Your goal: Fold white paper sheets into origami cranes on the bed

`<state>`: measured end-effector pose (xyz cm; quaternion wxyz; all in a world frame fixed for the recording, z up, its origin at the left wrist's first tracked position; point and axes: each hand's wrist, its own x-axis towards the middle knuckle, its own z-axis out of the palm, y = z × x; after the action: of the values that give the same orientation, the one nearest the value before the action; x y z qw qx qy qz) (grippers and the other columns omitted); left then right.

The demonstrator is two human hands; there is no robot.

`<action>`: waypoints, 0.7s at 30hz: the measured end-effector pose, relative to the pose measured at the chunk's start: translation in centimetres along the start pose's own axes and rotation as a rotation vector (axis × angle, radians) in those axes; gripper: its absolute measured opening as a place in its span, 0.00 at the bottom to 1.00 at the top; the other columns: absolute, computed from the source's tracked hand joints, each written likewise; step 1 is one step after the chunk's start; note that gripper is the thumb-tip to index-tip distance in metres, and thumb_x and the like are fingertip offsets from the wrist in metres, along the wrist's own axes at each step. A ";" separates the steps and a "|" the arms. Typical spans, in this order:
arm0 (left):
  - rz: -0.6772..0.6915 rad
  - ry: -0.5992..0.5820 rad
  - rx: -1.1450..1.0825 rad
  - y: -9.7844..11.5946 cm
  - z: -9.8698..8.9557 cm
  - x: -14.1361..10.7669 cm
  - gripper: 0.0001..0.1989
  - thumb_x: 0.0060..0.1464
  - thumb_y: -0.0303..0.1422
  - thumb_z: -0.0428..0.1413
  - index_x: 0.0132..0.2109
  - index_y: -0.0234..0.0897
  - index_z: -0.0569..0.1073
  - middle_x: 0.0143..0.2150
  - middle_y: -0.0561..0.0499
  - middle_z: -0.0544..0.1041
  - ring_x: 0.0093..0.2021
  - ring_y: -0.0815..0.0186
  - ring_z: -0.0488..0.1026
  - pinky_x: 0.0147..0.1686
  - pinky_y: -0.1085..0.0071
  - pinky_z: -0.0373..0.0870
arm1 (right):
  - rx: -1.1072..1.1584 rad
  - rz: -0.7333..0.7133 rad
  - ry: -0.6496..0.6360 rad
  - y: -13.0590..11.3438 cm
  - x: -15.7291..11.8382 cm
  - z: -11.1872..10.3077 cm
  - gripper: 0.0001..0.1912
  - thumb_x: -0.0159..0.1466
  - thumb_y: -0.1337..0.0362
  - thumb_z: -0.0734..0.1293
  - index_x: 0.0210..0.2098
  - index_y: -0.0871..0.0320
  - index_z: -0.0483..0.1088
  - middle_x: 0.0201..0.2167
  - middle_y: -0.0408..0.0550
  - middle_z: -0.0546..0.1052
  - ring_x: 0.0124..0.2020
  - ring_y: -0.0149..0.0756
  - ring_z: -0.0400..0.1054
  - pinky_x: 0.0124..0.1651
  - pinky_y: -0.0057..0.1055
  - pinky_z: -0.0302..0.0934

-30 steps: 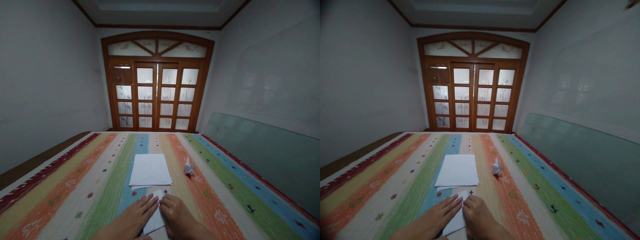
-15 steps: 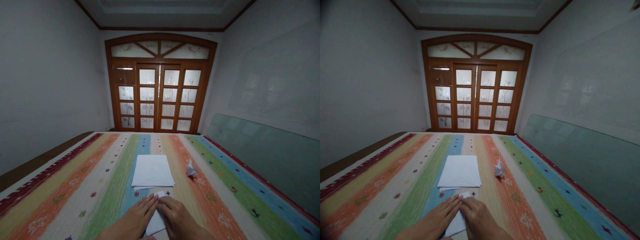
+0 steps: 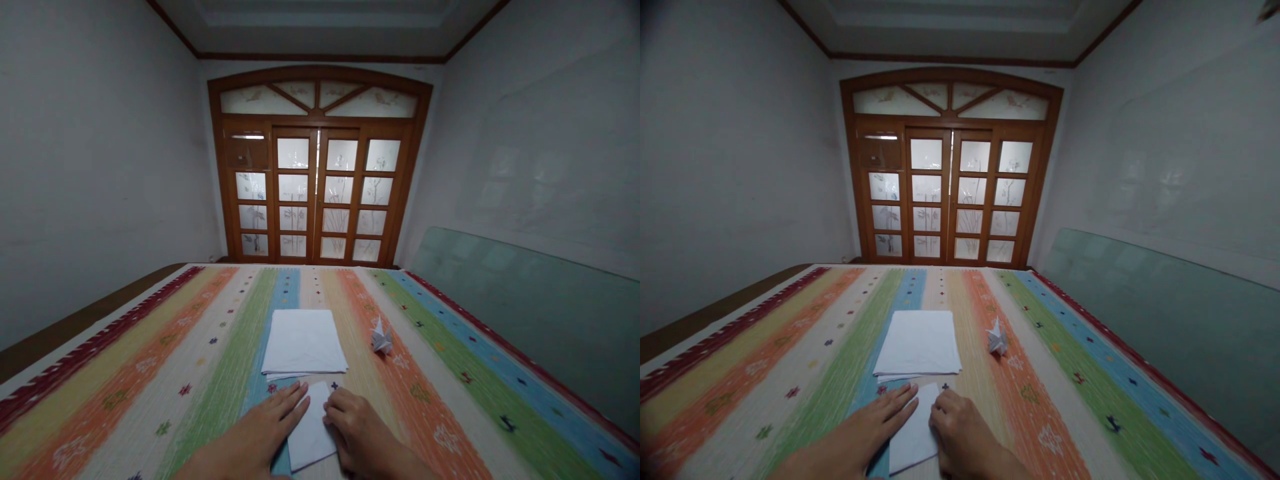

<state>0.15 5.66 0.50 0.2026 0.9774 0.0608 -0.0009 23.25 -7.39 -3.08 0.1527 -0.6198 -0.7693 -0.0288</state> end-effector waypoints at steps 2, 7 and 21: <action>-0.034 -0.013 -0.011 0.1 -0.3 0.1 0.54 0.55 0.50 0.65 0.76 0.47 0.42 0.77 0.40 0.43 0.75 0.40 0.46 0.70 0.39 0.51 | 0.000 0.002 -0.009 0.0 0.1 -0.3 0.08 0.57 0.78 0.68 0.33 0.61 0.75 0.36 0.53 0.78 0.38 0.41 0.71 0.39 0.31 0.63; -0.071 -0.019 -0.017 0.1 -0.6 0.3 0.53 0.53 0.52 0.65 0.76 0.48 0.45 0.77 0.40 0.43 0.75 0.37 0.43 0.69 0.35 0.48 | 0.007 0.014 0.003 0.1 0.1 -0.7 0.08 0.55 0.77 0.68 0.33 0.61 0.75 0.35 0.53 0.79 0.37 0.41 0.72 0.38 0.31 0.63; 0.043 0.122 0.032 -1.0 -0.4 0.1 0.36 0.62 0.51 0.58 0.72 0.50 0.59 0.75 0.44 0.56 0.74 0.42 0.51 0.68 0.39 0.57 | 0.205 -0.091 0.087 -1.4 -0.2 -1.3 0.06 0.62 0.72 0.65 0.35 0.59 0.73 0.39 0.54 0.78 0.42 0.42 0.71 0.47 0.35 0.66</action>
<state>0.15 6.69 0.46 0.1826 0.9798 0.0520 0.0621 22.18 -8.17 -1.65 0.2468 -0.5634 -0.7883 0.0162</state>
